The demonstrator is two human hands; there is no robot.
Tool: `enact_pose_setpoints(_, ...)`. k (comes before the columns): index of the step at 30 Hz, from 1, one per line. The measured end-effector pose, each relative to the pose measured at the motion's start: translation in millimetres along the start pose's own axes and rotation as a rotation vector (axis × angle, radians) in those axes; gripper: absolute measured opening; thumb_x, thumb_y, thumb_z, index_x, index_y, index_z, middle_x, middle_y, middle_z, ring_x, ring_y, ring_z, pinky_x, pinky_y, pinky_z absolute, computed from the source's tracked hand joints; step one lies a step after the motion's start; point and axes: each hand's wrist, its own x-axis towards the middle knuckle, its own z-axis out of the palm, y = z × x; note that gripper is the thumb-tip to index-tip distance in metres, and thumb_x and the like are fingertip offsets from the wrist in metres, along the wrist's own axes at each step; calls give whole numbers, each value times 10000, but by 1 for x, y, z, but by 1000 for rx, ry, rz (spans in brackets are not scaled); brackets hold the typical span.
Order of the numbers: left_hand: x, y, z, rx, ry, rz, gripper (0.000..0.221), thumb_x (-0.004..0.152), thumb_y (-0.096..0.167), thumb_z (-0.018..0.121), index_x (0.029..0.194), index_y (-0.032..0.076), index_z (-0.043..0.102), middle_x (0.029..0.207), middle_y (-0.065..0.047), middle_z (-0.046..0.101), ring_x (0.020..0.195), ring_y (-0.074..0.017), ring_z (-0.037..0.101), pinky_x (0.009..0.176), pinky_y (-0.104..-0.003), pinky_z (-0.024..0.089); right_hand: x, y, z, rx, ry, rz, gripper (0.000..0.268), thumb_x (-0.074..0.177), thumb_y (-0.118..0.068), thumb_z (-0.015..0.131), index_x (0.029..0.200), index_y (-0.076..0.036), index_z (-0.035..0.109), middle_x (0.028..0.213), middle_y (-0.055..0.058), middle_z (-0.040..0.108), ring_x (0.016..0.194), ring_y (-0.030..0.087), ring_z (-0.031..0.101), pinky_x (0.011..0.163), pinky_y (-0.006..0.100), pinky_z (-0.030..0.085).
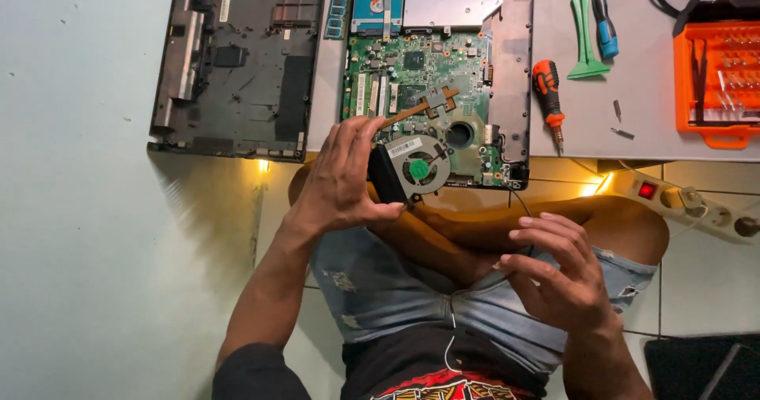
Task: Installing a cooling fan into a laptop by removing screws, lifting the motherboard, and positioning the fan unit.
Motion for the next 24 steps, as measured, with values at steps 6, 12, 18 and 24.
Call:
enact_pose_setpoints(6, 11, 8, 16, 58, -32, 42, 1118, 612, 436, 927, 1484, 15, 367, 1357, -177, 463, 1233, -349, 490, 1123, -477, 397, -14, 6, 3, 37, 34, 59, 231, 765, -67, 835, 952, -146, 724, 1195, 66, 681, 1223, 281, 638, 1128, 482, 528)
enact_pose_setpoints(12, 18, 18, 35, 45, 5, -5, 1085, 644, 449, 888, 1475, -21, 371, 1337, -193, 456, 1200, -359, 490, 1070, -475, 404, -21, 9, 7, 66, 23, 72, 218, 754, -78, 833, 932, -155, 734, 1202, 53, 693, 1248, 265, 633, 1136, 458, 518)
enact_pose_setpoints(18, 15, 30, 55, 122, 119, -111, 1126, 641, 568, 851, 1466, -34, 378, 1319, -188, 470, 1173, -339, 478, 1042, -468, 380, -17, 5, 9, 70, -9, 78, 231, 745, -62, 828, 937, -148, 734, 1204, 41, 695, 1249, 262, 636, 1135, 461, 507)
enact_pose_setpoints(24, 15, 51, 67, 175, 195, -254, 1108, 603, 570, 849, 1425, -30, 412, 1252, -184, 490, 1097, -333, 473, 975, -485, 350, -21, 9, 18, 88, -28, 91, 228, 742, -73, 844, 924, -148, 729, 1223, 43, 687, 1261, 260, 627, 1144, 465, 507)
